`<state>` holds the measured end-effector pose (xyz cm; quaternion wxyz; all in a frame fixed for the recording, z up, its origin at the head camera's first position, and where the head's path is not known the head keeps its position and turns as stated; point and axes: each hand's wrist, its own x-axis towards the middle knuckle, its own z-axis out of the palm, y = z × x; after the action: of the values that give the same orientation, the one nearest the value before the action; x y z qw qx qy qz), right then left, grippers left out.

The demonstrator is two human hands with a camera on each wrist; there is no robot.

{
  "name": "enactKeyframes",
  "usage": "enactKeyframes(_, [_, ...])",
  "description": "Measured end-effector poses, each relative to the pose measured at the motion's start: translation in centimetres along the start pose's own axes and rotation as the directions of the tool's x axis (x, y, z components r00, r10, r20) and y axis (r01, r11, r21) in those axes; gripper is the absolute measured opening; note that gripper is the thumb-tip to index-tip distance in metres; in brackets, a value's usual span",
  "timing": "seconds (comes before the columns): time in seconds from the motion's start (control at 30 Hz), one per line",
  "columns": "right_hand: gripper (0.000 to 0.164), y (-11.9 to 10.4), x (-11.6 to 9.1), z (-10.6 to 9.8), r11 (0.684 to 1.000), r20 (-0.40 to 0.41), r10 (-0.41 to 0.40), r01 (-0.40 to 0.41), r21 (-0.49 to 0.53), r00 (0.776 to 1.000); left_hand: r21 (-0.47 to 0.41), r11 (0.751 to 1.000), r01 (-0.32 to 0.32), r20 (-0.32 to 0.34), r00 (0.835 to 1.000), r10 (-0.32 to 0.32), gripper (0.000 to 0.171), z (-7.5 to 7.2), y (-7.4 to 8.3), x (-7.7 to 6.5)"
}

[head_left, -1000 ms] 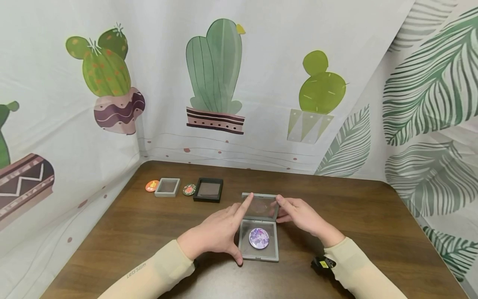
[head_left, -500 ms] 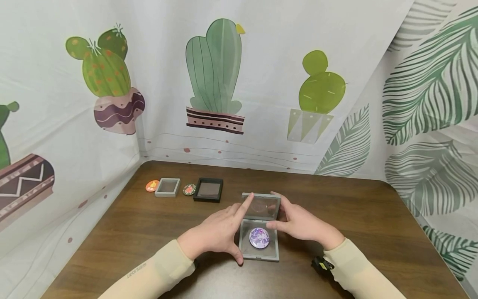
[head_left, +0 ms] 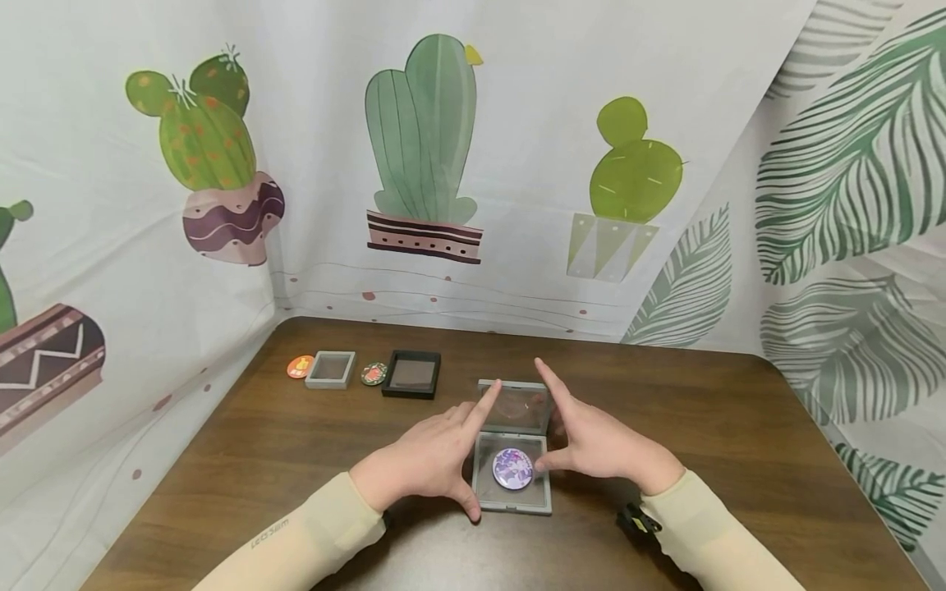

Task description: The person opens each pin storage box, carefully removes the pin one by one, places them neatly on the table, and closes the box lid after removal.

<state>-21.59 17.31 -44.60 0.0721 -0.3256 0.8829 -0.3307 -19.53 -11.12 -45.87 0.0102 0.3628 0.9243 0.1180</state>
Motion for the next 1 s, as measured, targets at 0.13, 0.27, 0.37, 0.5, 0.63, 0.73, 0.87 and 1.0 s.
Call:
enactKeyframes(0.13, [0.134, -0.15, -0.13, -0.08, 0.997, 0.028, -0.028, 0.03, -0.07, 0.999, 0.002, 1.0, -0.002, -0.004, 1.0, 0.002, 0.163, -0.02, 0.04, 0.04])
enactKeyframes(0.27, [0.137, -0.1, -0.2, 0.04, 0.997, 0.042, -0.043, 0.046, -0.068, 0.998, 0.006, 1.0, -0.005, -0.01, 1.0, 0.005, 0.163, -0.03, 0.1, 0.02])
enactKeyframes(0.37, [0.141, -0.13, -0.22, 0.14, 0.998, 0.051, -0.035, 0.038, -0.059, 0.998, 0.01, 1.0, -0.004, -0.012, 1.0, 0.004, 0.163, -0.04, 0.1, 0.0])
enactKeyframes(0.5, [0.146, -0.03, -0.22, 0.26, 0.997, 0.059, -0.037, 0.04, -0.059, 0.998, 0.011, 1.0, 0.004, -0.005, 1.0, -0.004, 0.163, 0.0, 0.08, 0.01])
enactKeyframes(0.63, [0.148, 0.15, -0.22, 0.37, 0.994, 0.056, -0.05, 0.055, -0.092, 0.997, 0.009, 1.0, 0.01, 0.003, 1.0, -0.01, 0.162, -0.01, 0.11, -0.01])
enactKeyframes(0.73, [0.148, 0.28, -0.23, 0.42, 0.991, 0.054, -0.06, 0.065, -0.113, 0.997, 0.009, 1.0, 0.012, 0.005, 1.0, -0.012, 0.162, -0.07, 0.15, -0.01])
enactKeyframes(0.87, [0.148, 0.41, -0.22, 0.44, 0.99, 0.049, -0.068, 0.074, -0.124, 0.996, 0.012, 1.0, 0.007, 0.001, 1.0, -0.007, 0.162, -0.11, 0.19, 0.0])
enactKeyframes(1.0, [0.148, 0.45, -0.22, 0.47, 0.988, 0.052, -0.068, 0.074, -0.134, 0.996, 0.015, 1.0, 0.007, 0.001, 1.0, -0.007, 0.162, -0.11, 0.17, -0.04])
